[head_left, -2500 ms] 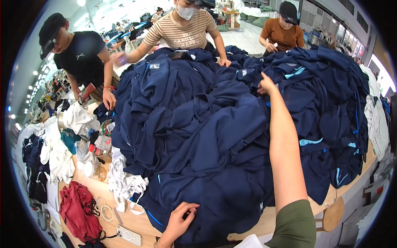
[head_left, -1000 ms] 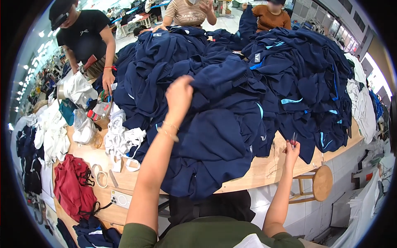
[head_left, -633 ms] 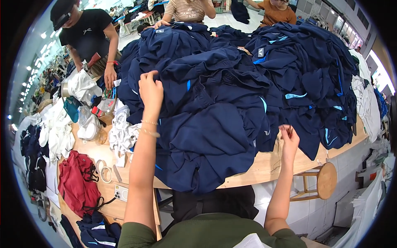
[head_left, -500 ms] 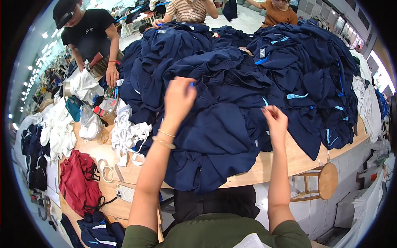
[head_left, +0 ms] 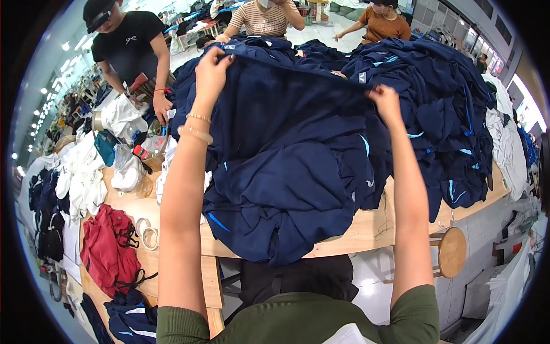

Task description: Trim loose threads and inspect labels on finished athletic shorts at a garment factory workbench.

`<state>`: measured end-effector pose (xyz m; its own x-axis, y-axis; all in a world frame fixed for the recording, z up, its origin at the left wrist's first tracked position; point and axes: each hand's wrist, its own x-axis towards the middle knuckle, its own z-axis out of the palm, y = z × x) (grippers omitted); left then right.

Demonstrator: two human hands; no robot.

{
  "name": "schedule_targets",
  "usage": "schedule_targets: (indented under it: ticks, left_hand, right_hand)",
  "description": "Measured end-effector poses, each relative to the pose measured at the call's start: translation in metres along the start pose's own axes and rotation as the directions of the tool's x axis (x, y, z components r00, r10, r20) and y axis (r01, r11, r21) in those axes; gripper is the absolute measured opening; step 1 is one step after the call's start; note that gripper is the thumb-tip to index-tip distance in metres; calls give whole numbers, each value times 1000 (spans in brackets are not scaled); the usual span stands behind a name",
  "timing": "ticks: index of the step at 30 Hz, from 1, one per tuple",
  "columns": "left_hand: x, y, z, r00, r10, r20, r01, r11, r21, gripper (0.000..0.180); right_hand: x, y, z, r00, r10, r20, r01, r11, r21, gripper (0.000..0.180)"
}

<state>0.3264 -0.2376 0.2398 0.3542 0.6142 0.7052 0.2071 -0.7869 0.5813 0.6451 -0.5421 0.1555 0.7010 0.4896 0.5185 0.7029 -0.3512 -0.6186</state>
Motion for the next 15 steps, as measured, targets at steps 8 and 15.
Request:
schedule_targets:
  ticks: [8,15]
  left_hand:
    - [71,11,-16,965,127,-230,-171,968,-182,22]
    - [-38,-3,6,928,343,146,-350,937,21,40]
  right_hand:
    - [146,-73,-91,923,-323,-207,339,940,45,35]
    - [87,-46,-25,918,-380,114,396,866,-306,34]
